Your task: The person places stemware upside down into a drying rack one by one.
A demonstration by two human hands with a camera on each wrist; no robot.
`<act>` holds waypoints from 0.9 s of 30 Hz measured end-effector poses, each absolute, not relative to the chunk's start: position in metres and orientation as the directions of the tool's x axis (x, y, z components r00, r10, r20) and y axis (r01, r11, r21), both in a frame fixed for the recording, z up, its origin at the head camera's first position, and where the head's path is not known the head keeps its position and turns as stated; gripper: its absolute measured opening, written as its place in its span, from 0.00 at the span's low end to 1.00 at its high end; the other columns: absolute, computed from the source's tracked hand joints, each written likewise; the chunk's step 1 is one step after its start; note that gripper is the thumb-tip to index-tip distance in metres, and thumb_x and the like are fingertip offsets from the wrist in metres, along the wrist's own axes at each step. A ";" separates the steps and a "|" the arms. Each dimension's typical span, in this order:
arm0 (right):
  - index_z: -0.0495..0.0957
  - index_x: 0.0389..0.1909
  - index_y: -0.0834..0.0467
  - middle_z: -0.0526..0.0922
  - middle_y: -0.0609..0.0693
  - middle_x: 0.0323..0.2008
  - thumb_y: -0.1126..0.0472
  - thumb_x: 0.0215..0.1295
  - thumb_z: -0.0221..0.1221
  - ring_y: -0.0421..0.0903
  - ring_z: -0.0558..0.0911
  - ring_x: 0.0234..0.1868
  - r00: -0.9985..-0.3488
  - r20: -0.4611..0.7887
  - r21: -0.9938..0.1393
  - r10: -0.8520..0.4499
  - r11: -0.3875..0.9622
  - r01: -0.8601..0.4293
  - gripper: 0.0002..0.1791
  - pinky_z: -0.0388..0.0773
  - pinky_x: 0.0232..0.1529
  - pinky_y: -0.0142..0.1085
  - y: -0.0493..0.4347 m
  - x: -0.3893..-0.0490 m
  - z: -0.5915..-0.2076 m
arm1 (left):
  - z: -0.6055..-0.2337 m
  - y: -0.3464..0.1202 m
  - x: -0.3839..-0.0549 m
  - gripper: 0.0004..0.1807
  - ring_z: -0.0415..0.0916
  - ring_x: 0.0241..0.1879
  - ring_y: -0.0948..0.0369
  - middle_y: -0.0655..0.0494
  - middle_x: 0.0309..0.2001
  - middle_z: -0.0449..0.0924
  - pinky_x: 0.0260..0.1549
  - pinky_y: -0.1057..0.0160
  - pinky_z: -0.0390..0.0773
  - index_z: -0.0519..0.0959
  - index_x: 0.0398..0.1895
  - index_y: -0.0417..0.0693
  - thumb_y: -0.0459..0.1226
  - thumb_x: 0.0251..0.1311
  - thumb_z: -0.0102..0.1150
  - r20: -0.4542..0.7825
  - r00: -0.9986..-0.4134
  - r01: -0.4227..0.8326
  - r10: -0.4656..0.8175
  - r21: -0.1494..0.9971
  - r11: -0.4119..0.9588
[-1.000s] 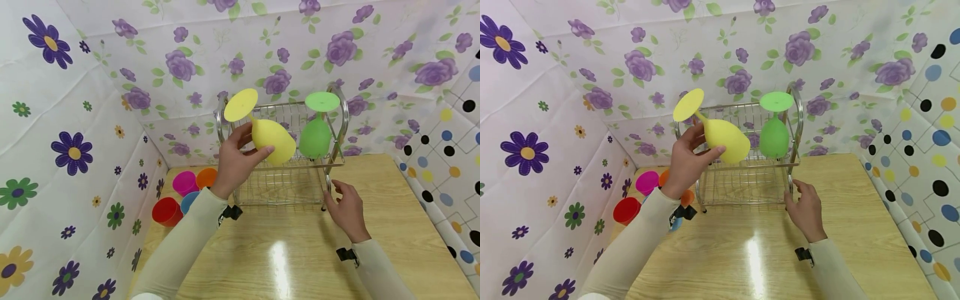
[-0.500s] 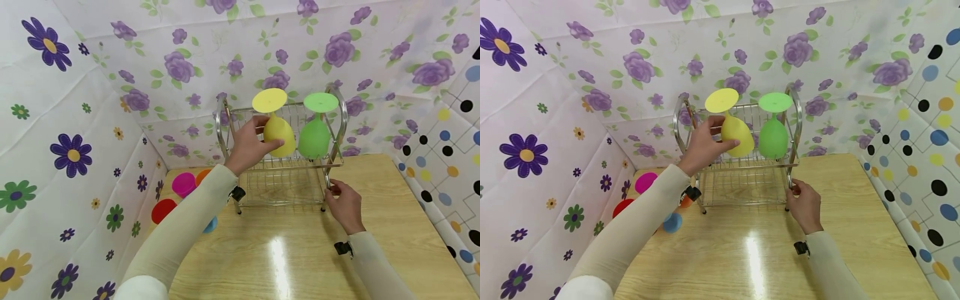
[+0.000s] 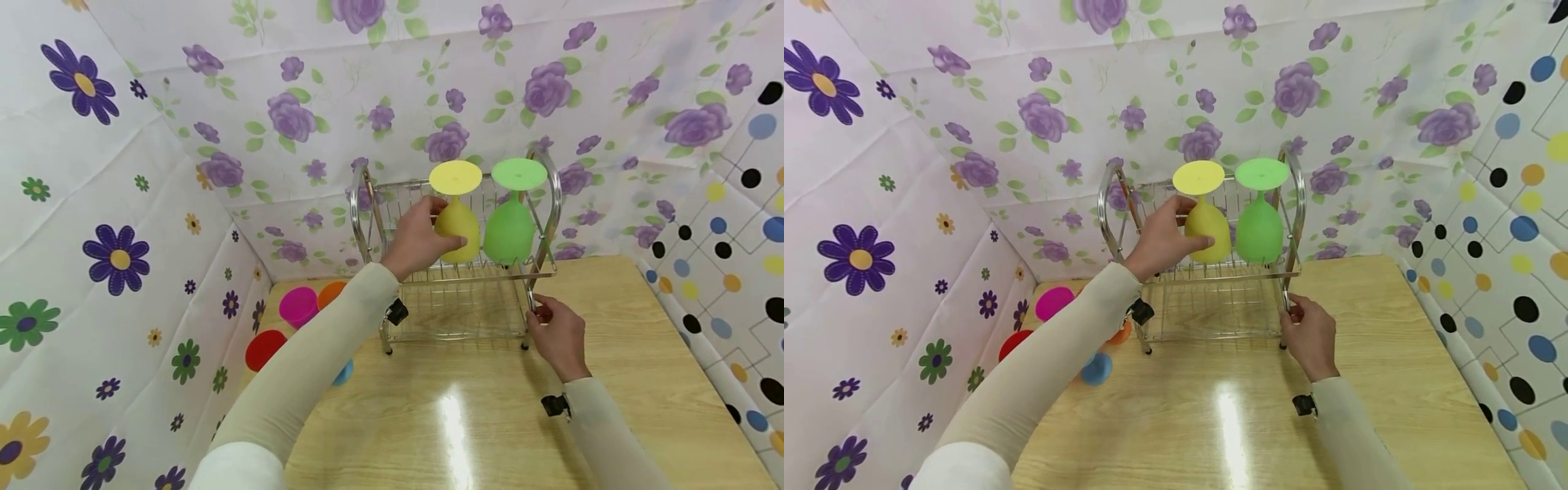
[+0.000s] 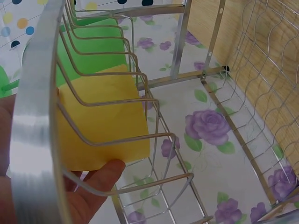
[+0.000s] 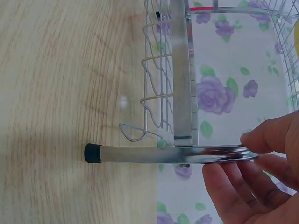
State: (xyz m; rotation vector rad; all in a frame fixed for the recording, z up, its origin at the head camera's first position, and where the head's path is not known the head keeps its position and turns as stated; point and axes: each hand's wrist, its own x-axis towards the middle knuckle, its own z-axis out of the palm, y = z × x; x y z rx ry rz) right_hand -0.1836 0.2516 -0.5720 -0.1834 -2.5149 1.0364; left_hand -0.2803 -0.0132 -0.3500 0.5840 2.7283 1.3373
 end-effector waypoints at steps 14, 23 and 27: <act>0.84 0.62 0.59 0.91 0.58 0.35 0.65 0.69 0.67 0.57 0.90 0.37 -0.883 0.334 -0.722 0.329 0.692 -0.016 0.21 0.86 0.40 0.53 0.248 -0.186 -0.578 | -0.355 -0.011 -0.282 0.40 0.75 0.67 0.51 0.48 0.69 0.75 0.62 0.51 0.84 0.67 0.74 0.46 0.43 0.62 0.77 0.102 -0.922 0.315 0.374 0.760 0.568; 0.84 0.63 0.58 0.90 0.59 0.36 0.64 0.69 0.67 0.56 0.90 0.37 -0.885 0.323 -0.730 0.336 0.683 -0.007 0.21 0.86 0.39 0.51 0.247 -0.186 -0.580 | -0.351 -0.015 -0.273 0.42 0.73 0.71 0.48 0.48 0.72 0.72 0.67 0.49 0.80 0.67 0.76 0.46 0.45 0.63 0.76 0.147 -0.932 0.318 0.332 0.770 0.553; 0.84 0.63 0.58 0.90 0.59 0.37 0.63 0.70 0.66 0.55 0.90 0.35 -0.886 0.326 -0.736 0.329 0.677 -0.019 0.21 0.86 0.37 0.52 0.248 -0.185 -0.579 | -0.344 -0.025 -0.258 0.38 0.73 0.70 0.51 0.52 0.71 0.73 0.67 0.51 0.80 0.70 0.74 0.49 0.47 0.65 0.74 0.225 -0.933 0.342 0.280 0.794 0.503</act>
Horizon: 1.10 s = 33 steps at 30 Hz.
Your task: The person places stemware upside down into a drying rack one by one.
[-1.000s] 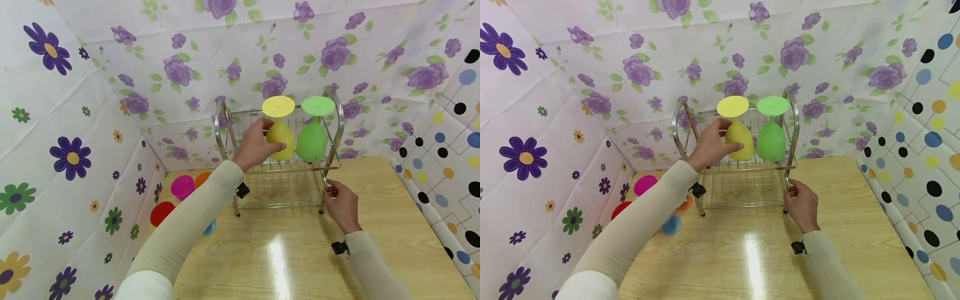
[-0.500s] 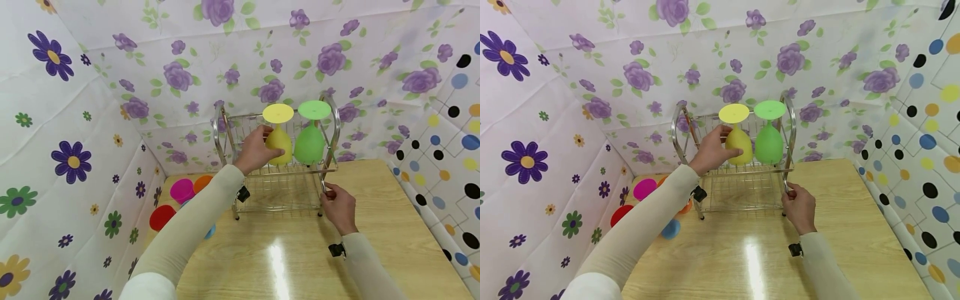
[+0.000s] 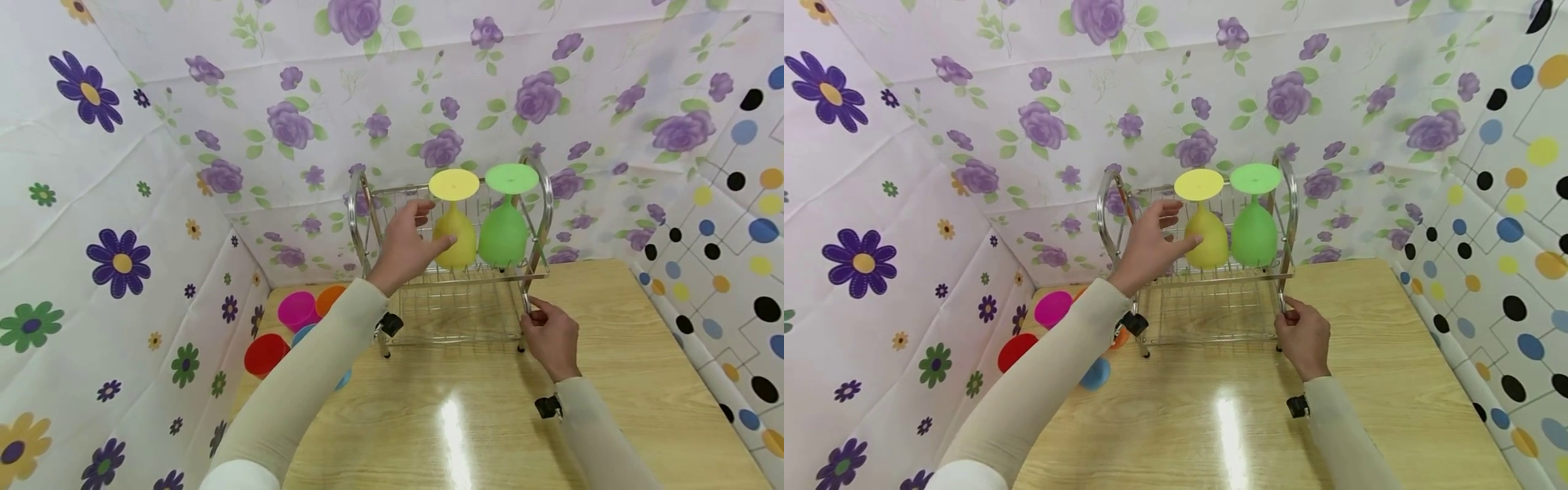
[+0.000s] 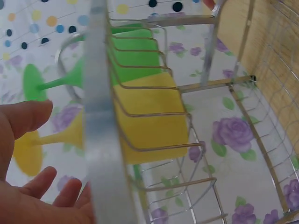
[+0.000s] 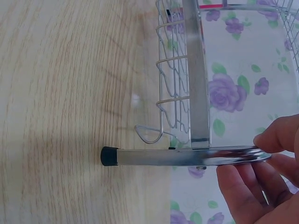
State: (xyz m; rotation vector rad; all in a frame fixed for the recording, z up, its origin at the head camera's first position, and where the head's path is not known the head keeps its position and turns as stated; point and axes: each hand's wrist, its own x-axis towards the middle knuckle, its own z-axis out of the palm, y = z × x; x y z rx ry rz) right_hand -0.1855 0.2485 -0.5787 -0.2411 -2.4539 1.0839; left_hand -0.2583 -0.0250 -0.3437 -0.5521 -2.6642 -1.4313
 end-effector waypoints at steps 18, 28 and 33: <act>0.84 0.64 0.59 0.90 0.61 0.37 0.65 0.70 0.66 0.57 0.89 0.35 -0.887 0.331 -0.733 0.324 0.680 -0.025 0.22 0.87 0.38 0.55 0.252 -0.184 -0.570 | -0.366 -0.105 -0.196 0.26 0.77 0.63 0.50 0.48 0.63 0.77 0.64 0.49 0.83 0.76 0.66 0.45 0.41 0.68 0.71 0.456 -0.890 0.442 0.003 0.860 0.256; 0.84 0.63 0.60 0.90 0.59 0.35 0.65 0.68 0.67 0.55 0.89 0.34 -0.893 0.330 -0.724 0.306 0.689 -0.031 0.22 0.82 0.31 0.36 0.250 -0.185 -0.571 | -0.381 -0.138 -0.174 0.26 0.76 0.62 0.58 0.53 0.63 0.78 0.64 0.48 0.82 0.77 0.66 0.47 0.38 0.66 0.72 0.410 -0.907 0.377 -0.092 0.891 0.253; 0.84 0.62 0.60 0.90 0.59 0.35 0.64 0.68 0.67 0.54 0.89 0.34 -0.895 0.330 -0.718 0.301 0.696 -0.030 0.22 0.82 0.31 0.35 0.249 -0.184 -0.572 | -0.391 -0.155 -0.162 0.27 0.75 0.62 0.60 0.57 0.63 0.78 0.67 0.49 0.80 0.77 0.66 0.50 0.42 0.66 0.73 0.380 -0.916 0.331 -0.129 0.897 0.293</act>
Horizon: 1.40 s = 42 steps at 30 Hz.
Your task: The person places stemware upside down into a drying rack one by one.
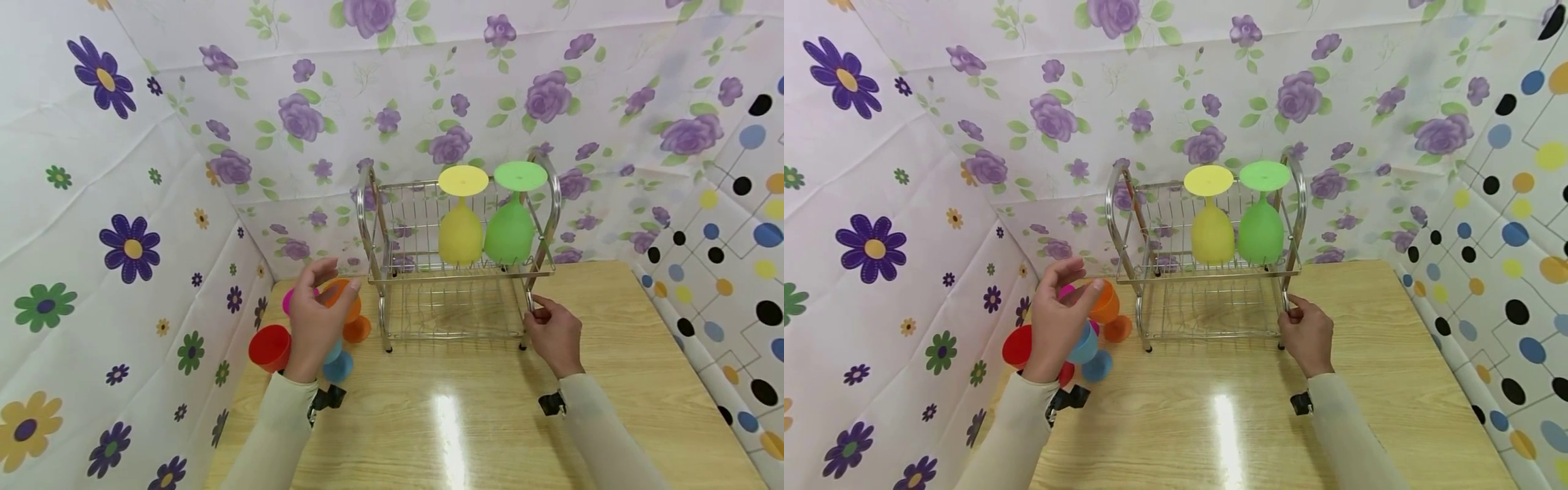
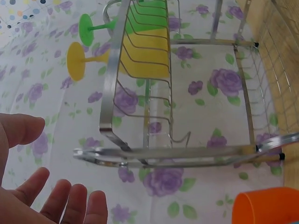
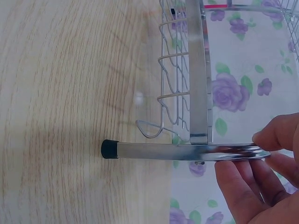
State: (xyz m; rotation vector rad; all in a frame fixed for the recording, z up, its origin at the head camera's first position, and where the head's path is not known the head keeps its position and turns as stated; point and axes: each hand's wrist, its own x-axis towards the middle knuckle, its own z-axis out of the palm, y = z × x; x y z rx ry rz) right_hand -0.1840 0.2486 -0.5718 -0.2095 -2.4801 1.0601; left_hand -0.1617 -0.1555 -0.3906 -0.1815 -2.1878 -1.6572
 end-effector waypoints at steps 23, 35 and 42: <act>0.83 0.65 0.60 0.90 0.60 0.36 0.64 0.70 0.65 0.57 0.90 0.36 -0.900 0.322 -0.716 0.293 0.697 -0.030 0.22 0.86 0.38 0.53 0.244 -0.185 -0.572 | -0.472 -0.205 -0.114 0.34 0.75 0.67 0.52 0.51 0.66 0.77 0.67 0.56 0.80 0.73 0.71 0.46 0.46 0.65 0.74 0.276 -0.845 0.077 -0.457 0.910 0.407; 0.82 0.66 0.58 0.90 0.60 0.38 0.63 0.70 0.65 0.58 0.90 0.37 -0.898 0.305 -0.728 0.316 0.686 -0.006 0.23 0.85 0.44 0.57 0.249 -0.183 -0.575 | -0.527 -0.195 -0.111 0.44 0.68 0.68 0.53 0.46 0.69 0.70 0.70 0.48 0.77 0.67 0.74 0.43 0.44 0.59 0.79 0.212 -0.762 0.005 -0.612 0.947 0.322; 0.83 0.65 0.57 0.90 0.59 0.37 0.64 0.70 0.66 0.56 0.90 0.37 -0.899 0.293 -0.734 0.324 0.679 0.005 0.23 0.85 0.39 0.46 0.248 -0.184 -0.574 | -0.550 -0.189 -0.118 0.47 0.65 0.72 0.46 0.44 0.71 0.66 0.73 0.37 0.71 0.62 0.76 0.44 0.43 0.58 0.80 0.144 -0.744 -0.011 -0.653 0.974 0.227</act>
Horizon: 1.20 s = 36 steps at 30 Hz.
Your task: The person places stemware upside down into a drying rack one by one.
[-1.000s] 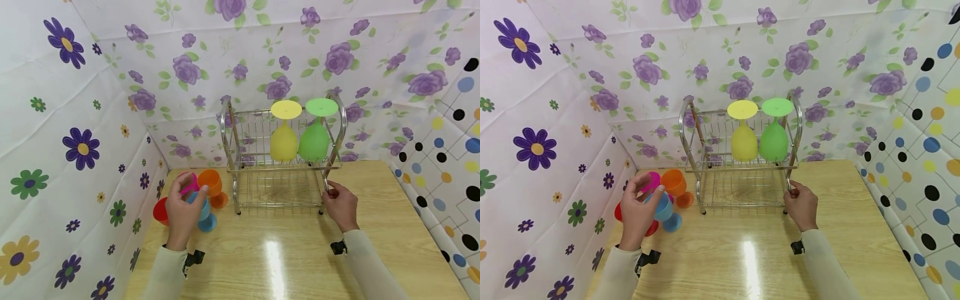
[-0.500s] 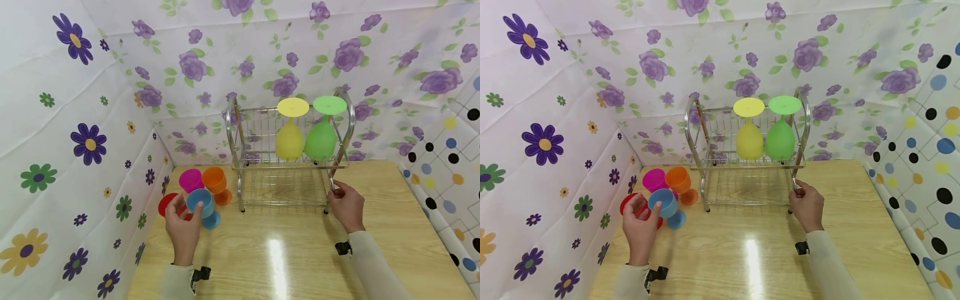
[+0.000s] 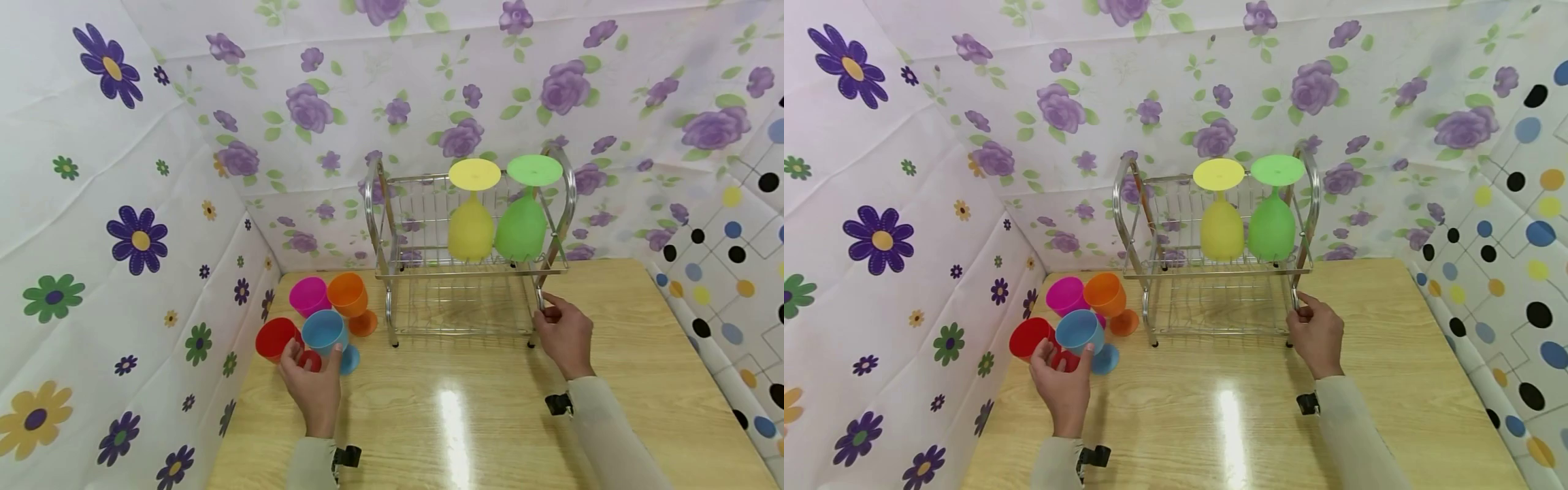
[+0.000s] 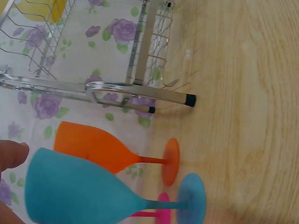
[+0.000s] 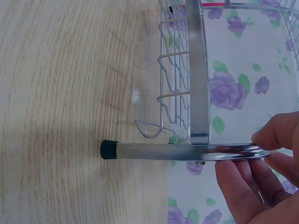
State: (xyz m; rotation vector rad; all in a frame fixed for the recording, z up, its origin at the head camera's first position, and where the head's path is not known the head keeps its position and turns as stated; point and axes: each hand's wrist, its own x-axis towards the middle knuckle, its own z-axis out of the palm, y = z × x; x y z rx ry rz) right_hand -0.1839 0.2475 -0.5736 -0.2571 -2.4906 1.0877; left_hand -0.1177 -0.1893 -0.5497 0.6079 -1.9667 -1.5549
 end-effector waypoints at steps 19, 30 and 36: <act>0.83 0.66 0.55 0.89 0.59 0.38 0.63 0.70 0.66 0.56 0.89 0.39 -0.898 0.284 -0.745 0.335 0.667 0.013 0.24 0.82 0.38 0.41 0.240 -0.187 -0.571 | -0.593 -0.187 -0.142 0.49 0.69 0.69 0.48 0.47 0.71 0.64 0.70 0.36 0.74 0.60 0.78 0.50 0.43 0.57 0.81 0.172 -0.723 0.034 -0.670 0.976 0.214; 0.82 0.66 0.59 0.88 0.61 0.38 0.63 0.71 0.65 0.61 0.89 0.40 -0.884 0.367 -0.694 0.289 0.719 -0.053 0.24 0.83 0.46 0.61 0.246 -0.186 -0.577 | -0.590 -0.177 -0.136 0.48 0.67 0.70 0.48 0.47 0.71 0.65 0.71 0.36 0.73 0.62 0.77 0.51 0.41 0.57 0.81 0.148 -0.749 0.029 -0.646 0.981 0.191; 0.81 0.67 0.59 0.88 0.59 0.38 0.62 0.71 0.65 0.60 0.88 0.40 -0.901 0.339 -0.687 0.271 0.726 -0.040 0.24 0.84 0.44 0.59 0.250 -0.183 -0.578 | -0.581 -0.171 -0.127 0.48 0.68 0.67 0.50 0.49 0.69 0.67 0.70 0.36 0.74 0.64 0.77 0.50 0.37 0.55 0.82 0.182 -0.746 0.068 -0.640 0.978 0.198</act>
